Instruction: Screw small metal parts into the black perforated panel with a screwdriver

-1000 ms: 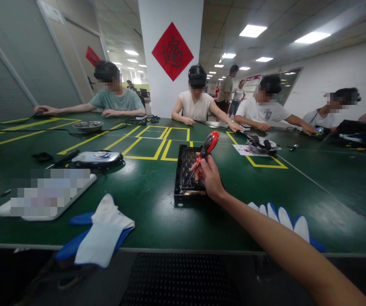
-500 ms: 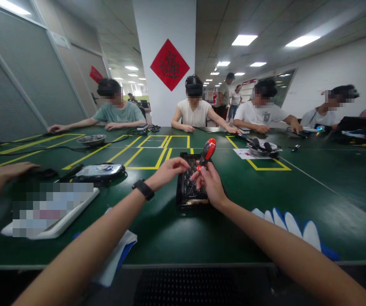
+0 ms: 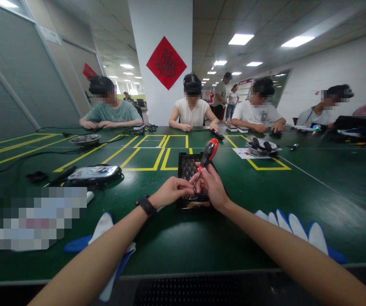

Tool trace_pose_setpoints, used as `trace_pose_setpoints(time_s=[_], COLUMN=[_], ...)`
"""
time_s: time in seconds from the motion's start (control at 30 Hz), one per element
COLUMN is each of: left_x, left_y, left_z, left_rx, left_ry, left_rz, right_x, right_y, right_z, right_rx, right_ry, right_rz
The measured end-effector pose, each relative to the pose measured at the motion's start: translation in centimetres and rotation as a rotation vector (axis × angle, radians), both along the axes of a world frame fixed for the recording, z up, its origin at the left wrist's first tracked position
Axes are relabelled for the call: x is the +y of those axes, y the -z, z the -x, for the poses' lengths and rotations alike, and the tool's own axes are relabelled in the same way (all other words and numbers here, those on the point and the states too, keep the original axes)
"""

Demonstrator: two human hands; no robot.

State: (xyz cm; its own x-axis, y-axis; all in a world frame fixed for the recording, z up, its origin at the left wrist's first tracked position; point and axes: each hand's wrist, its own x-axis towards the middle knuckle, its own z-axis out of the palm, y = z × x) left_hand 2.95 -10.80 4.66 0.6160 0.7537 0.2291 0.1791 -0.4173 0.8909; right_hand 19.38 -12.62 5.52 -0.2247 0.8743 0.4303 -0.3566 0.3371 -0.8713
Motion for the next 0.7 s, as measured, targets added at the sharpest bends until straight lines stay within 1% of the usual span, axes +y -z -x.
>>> trace_pose_setpoints(time_s=[0.07, 0.13, 0.2, 0.27, 0.33, 0.5, 0.57, 0.7], left_x=[-0.16, -0.35, -0.49, -0.52, -0.45, -0.25, -0.28, -0.49], left_y=[-0.10, -0.13, 0.01, 0.28, 0.55, 0.65, 0.51, 0.28], left_z=[0.04, -0.06, -0.29, -0.51, -0.61, -0.27, -0.09, -0.03], left_rx=[-0.003, -0.007, -0.019, -0.029, -0.037, -0.060, -0.049, -0.011], left_ry=[0.037, 0.040, -0.024, -0.116, -0.150, -0.010, 0.022, 0.052], left_rz=[0.005, -0.004, -0.040, -0.081, -0.080, 0.055, 0.057, 0.002], right_x=[0.17, 0.37, 0.54, 0.62, 0.60, 0.34, 0.27, 0.27], right_y=[0.16, 0.33, 0.45, 0.51, 0.51, 0.44, 0.40, 0.31], right_z=[0.03, 0.03, 0.02, 0.01, 0.01, 0.08, 0.09, 0.07], right_rx=[0.018, 0.031, 0.032, 0.026, 0.015, -0.014, -0.008, -0.015], right_ry=[-0.033, -0.039, -0.024, -0.010, 0.000, 0.004, -0.010, -0.049], right_rz=[0.024, 0.042, 0.042, 0.028, 0.010, -0.020, -0.014, 0.012])
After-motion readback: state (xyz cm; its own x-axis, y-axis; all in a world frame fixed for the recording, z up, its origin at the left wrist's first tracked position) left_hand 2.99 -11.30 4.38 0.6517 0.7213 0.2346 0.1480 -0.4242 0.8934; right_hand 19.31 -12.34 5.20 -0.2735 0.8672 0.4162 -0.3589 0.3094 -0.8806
